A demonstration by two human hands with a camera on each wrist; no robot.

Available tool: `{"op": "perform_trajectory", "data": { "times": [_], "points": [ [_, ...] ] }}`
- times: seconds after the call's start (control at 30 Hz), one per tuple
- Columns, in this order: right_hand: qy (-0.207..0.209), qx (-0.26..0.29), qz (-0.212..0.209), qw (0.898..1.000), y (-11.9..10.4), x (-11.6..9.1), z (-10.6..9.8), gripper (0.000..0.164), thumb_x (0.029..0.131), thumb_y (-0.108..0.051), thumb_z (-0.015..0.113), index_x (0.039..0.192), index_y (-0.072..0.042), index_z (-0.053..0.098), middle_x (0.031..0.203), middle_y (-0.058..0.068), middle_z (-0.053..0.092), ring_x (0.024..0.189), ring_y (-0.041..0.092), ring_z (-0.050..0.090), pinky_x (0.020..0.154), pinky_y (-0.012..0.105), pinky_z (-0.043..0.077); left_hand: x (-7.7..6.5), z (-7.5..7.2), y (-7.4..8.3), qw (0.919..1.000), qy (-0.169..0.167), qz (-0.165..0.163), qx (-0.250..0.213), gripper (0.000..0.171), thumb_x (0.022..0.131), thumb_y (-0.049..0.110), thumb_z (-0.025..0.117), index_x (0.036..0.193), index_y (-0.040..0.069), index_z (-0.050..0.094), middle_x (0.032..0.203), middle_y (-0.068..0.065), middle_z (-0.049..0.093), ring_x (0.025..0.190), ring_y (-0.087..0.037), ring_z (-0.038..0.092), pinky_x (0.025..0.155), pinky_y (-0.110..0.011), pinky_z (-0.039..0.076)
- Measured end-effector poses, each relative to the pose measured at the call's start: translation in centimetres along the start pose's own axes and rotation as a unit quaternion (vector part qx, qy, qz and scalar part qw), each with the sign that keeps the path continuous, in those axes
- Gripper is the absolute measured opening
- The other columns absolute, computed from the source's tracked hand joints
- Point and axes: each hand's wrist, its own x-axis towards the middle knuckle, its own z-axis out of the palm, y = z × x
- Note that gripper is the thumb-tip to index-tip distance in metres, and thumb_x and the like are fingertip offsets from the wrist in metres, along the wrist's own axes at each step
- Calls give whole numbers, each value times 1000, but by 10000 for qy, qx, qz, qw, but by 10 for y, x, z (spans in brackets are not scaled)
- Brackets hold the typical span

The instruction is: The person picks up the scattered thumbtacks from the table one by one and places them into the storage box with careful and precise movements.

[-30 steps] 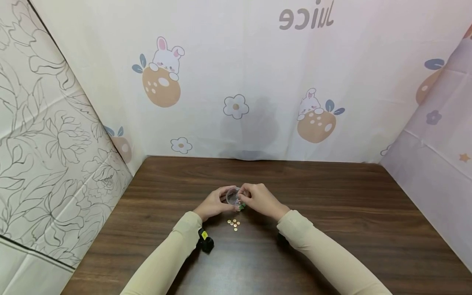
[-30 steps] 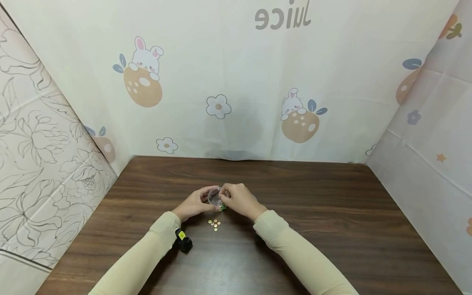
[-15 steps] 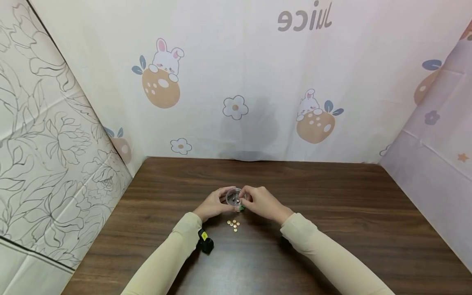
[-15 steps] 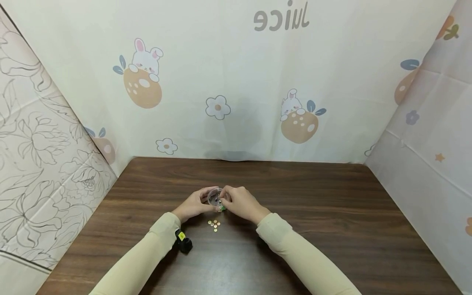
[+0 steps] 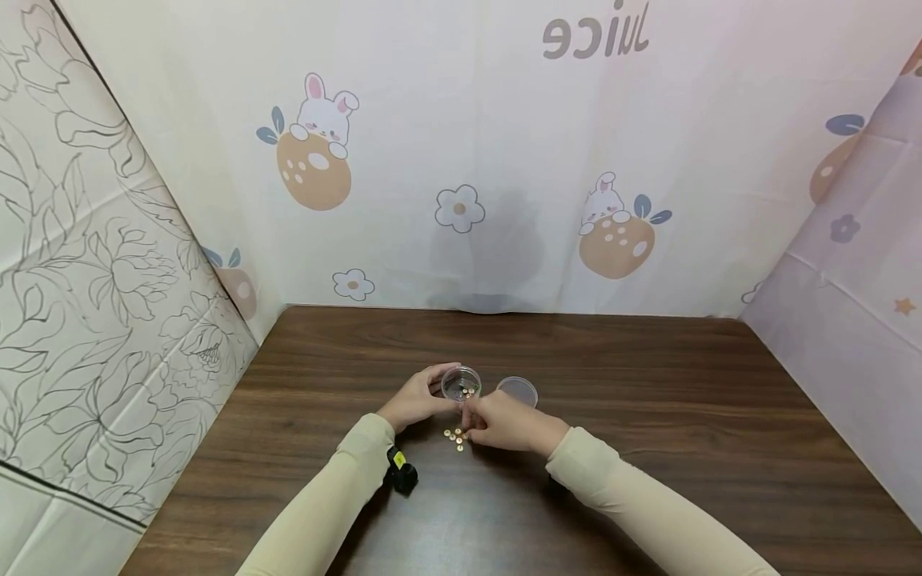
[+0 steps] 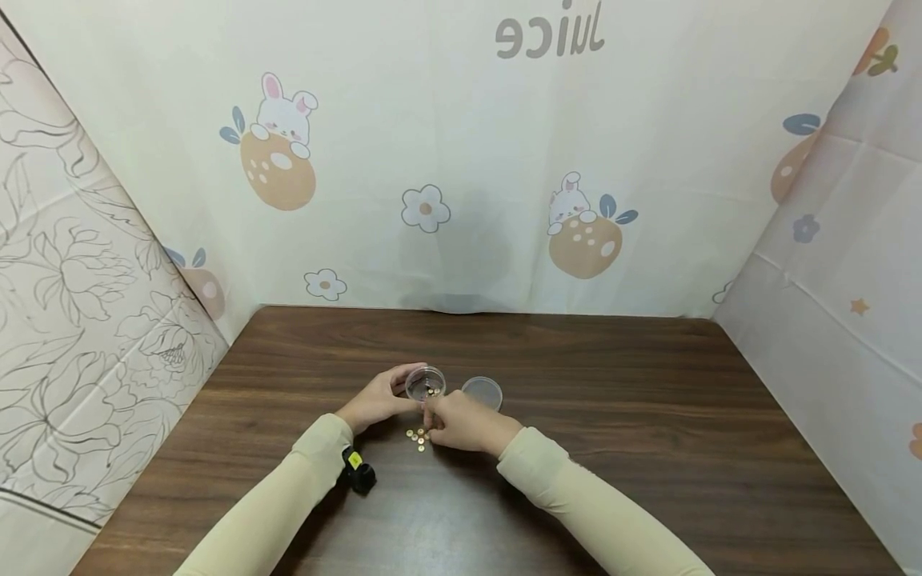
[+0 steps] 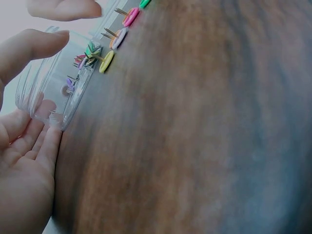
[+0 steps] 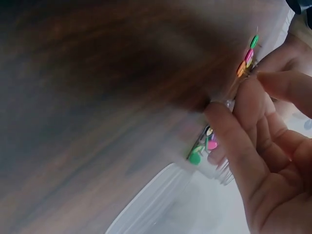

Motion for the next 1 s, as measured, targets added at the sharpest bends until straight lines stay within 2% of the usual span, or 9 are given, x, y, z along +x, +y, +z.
{"op": "perform_trajectory", "data": {
  "times": [0.23,0.5,0.77,0.93,1.0],
  "points": [
    [-12,-299,29,9995,-7,2,3,8,82,-12,67,86,-14,61,66,-10,55,55,1,47,50,20,42,-1,-1,2,10000,2,64,6,72,80,15,74,141,3,37,139,-18,42,123,-30,42,102,-50,39],
    [229,-725,10,9971,-11,2,10,8,80,-14,70,79,-16,62,63,-11,55,53,-1,46,47,18,41,14,0,-32,9999,161,-32,43,75,77,20,77,142,12,39,139,-9,45,122,-21,45,102,-48,39],
    [416,-1028,-113,9938,-12,1,12,15,81,-11,68,70,-17,61,61,-12,51,52,-2,42,46,16,39,13,2,-32,9995,274,-86,105,75,75,27,79,140,17,42,134,-2,49,116,-14,49,99,-46,43],
    [393,-837,-115,9957,-10,0,11,14,82,-10,67,70,-16,61,61,-12,52,52,-3,43,48,17,40,13,1,-32,9995,239,-132,124,76,75,30,79,140,19,42,134,-1,48,117,-13,48,100,-45,42],
    [346,-698,-93,9969,-8,0,9,13,83,-11,67,72,-15,62,61,-12,54,53,-2,44,49,18,41,13,1,-31,9997,209,-94,78,77,75,28,78,141,17,41,136,-3,47,119,-16,47,100,-46,41]
  ]
}}
